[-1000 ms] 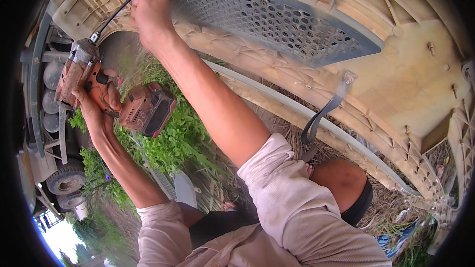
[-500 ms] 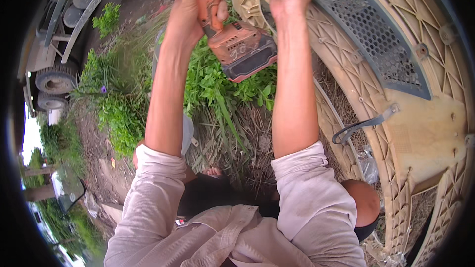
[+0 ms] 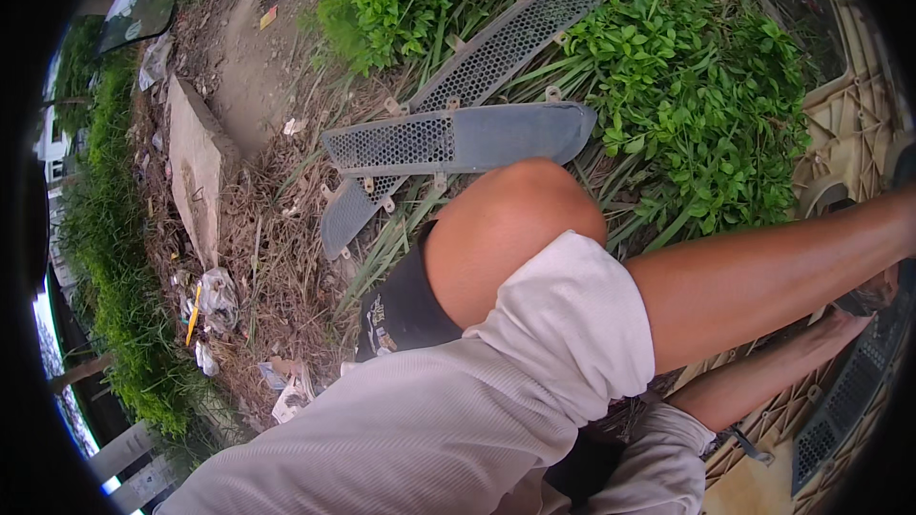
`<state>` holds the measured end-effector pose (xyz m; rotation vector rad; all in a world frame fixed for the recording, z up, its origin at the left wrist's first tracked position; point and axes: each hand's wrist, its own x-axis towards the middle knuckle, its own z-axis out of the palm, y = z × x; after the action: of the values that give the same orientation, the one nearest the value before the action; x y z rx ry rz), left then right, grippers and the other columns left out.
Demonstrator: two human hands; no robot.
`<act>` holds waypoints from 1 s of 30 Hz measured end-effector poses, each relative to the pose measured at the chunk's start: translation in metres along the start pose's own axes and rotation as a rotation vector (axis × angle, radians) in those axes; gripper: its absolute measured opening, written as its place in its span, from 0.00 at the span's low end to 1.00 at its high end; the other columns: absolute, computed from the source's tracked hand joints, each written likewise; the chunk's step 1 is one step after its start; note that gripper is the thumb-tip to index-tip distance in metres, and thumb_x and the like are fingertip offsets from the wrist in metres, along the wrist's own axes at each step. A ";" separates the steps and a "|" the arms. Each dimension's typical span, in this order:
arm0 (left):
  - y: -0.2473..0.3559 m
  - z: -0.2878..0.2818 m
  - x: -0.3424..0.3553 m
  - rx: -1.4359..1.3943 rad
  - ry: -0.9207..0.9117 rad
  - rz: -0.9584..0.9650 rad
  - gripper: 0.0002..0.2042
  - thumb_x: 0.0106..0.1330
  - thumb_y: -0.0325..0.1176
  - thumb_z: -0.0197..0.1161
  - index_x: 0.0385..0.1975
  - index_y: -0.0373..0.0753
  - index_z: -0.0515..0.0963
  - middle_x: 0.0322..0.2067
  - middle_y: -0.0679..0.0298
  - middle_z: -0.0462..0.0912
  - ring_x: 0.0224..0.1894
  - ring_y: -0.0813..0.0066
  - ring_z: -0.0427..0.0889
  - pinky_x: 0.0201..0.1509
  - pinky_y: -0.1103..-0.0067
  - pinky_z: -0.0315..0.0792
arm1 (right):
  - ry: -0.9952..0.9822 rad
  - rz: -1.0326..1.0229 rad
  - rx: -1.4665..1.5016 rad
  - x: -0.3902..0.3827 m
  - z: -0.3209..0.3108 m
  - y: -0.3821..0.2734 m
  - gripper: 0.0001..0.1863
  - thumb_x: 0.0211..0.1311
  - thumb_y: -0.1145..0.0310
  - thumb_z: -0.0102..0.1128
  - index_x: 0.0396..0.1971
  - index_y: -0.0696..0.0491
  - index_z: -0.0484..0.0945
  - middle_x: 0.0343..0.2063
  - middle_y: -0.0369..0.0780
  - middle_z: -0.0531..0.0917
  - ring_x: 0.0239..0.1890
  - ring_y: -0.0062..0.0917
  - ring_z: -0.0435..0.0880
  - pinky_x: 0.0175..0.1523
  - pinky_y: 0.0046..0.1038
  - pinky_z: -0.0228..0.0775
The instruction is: The person uses a power drill to unscrew and remove plastic panels from a large vehicle bumper while sitting on the ground.
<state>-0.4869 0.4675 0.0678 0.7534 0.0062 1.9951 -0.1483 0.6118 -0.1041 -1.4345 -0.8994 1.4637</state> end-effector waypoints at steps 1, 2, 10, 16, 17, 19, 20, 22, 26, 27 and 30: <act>-0.001 0.000 -0.003 -0.035 0.010 0.005 0.29 0.57 0.50 0.73 0.50 0.33 0.75 0.34 0.55 0.83 0.29 0.67 0.86 0.21 0.74 0.79 | -0.022 0.004 -0.006 0.001 0.011 0.001 0.17 0.75 0.58 0.48 0.50 0.56 0.69 0.46 0.41 0.78 0.46 0.27 0.78 0.50 0.28 0.73; -0.005 -0.007 -0.008 -0.062 0.032 0.011 0.30 0.56 0.51 0.73 0.50 0.33 0.75 0.34 0.55 0.83 0.29 0.67 0.85 0.22 0.75 0.79 | -0.055 0.024 -0.021 0.012 0.023 0.013 0.17 0.76 0.57 0.47 0.52 0.56 0.69 0.47 0.41 0.78 0.47 0.27 0.77 0.51 0.28 0.73; 0.012 -0.011 0.015 0.115 -0.003 -0.182 0.36 0.50 0.55 0.76 0.52 0.34 0.74 0.33 0.56 0.83 0.27 0.69 0.84 0.25 0.76 0.77 | -0.273 0.157 0.003 0.027 0.109 0.047 0.23 0.77 0.57 0.42 0.60 0.58 0.64 0.54 0.44 0.75 0.56 0.29 0.75 0.59 0.30 0.73; 0.063 -0.010 0.050 0.185 0.087 -0.483 0.39 0.47 0.56 0.79 0.53 0.35 0.74 0.34 0.59 0.82 0.29 0.73 0.81 0.29 0.78 0.76 | -0.329 0.284 0.017 0.016 0.101 0.050 0.27 0.79 0.57 0.39 0.66 0.60 0.61 0.60 0.45 0.73 0.63 0.30 0.73 0.64 0.31 0.73; 0.066 -0.012 0.049 0.171 0.100 -0.594 0.38 0.48 0.55 0.79 0.52 0.35 0.74 0.35 0.61 0.82 0.32 0.76 0.80 0.29 0.80 0.75 | -0.335 0.322 0.071 0.000 0.086 0.056 0.27 0.79 0.56 0.38 0.68 0.61 0.60 0.61 0.46 0.72 0.64 0.31 0.73 0.65 0.32 0.73; 0.092 -0.031 0.029 0.201 0.143 -0.762 0.39 0.48 0.60 0.77 0.49 0.31 0.75 0.36 0.60 0.82 0.32 0.72 0.81 0.30 0.77 0.76 | -0.019 0.508 0.000 -0.123 0.134 0.027 0.20 0.79 0.62 0.42 0.59 0.60 0.70 0.46 0.45 0.79 0.49 0.28 0.81 0.52 0.29 0.79; 0.093 -0.013 0.031 0.188 0.091 -0.791 0.39 0.50 0.62 0.74 0.48 0.30 0.75 0.37 0.58 0.83 0.36 0.70 0.83 0.35 0.76 0.78 | -0.307 0.513 0.241 -0.125 0.043 0.067 0.14 0.78 0.63 0.45 0.45 0.59 0.75 0.34 0.38 0.78 0.32 0.22 0.77 0.36 0.25 0.74; 0.140 0.016 0.023 0.422 0.084 -0.941 0.47 0.49 0.70 0.64 0.59 0.32 0.71 0.53 0.47 0.80 0.44 0.59 0.85 0.46 0.73 0.80 | -0.217 0.773 0.051 -0.212 0.050 0.045 0.10 0.75 0.66 0.51 0.35 0.55 0.76 0.26 0.32 0.73 0.23 0.16 0.69 0.26 0.22 0.64; 0.186 0.075 -0.025 0.693 0.289 -1.209 0.57 0.40 0.73 0.66 0.69 0.40 0.61 0.58 0.60 0.77 0.51 0.64 0.81 0.59 0.65 0.77 | -0.127 0.822 0.178 -0.382 -0.011 0.038 0.12 0.72 0.63 0.57 0.39 0.57 0.78 0.30 0.34 0.80 0.29 0.15 0.77 0.30 0.20 0.72; 0.195 0.099 -0.028 0.551 0.283 -1.346 0.58 0.36 0.73 0.67 0.69 0.41 0.62 0.58 0.62 0.76 0.53 0.66 0.79 0.59 0.65 0.76 | -0.043 0.722 0.174 -0.434 -0.019 0.050 0.13 0.71 0.62 0.59 0.39 0.59 0.79 0.32 0.36 0.82 0.28 0.16 0.78 0.30 0.21 0.73; 0.218 0.143 -0.045 0.510 0.151 -1.616 0.45 0.51 0.65 0.68 0.64 0.40 0.66 0.56 0.62 0.76 0.53 0.67 0.77 0.57 0.69 0.75 | 0.264 0.659 0.155 -0.585 -0.019 0.085 0.15 0.69 0.64 0.58 0.37 0.63 0.80 0.29 0.40 0.83 0.27 0.21 0.81 0.31 0.24 0.77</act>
<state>-0.5706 0.2739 0.2272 0.5436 0.9302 0.4561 -0.1647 0.0353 0.0280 -1.8463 -0.1354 1.7011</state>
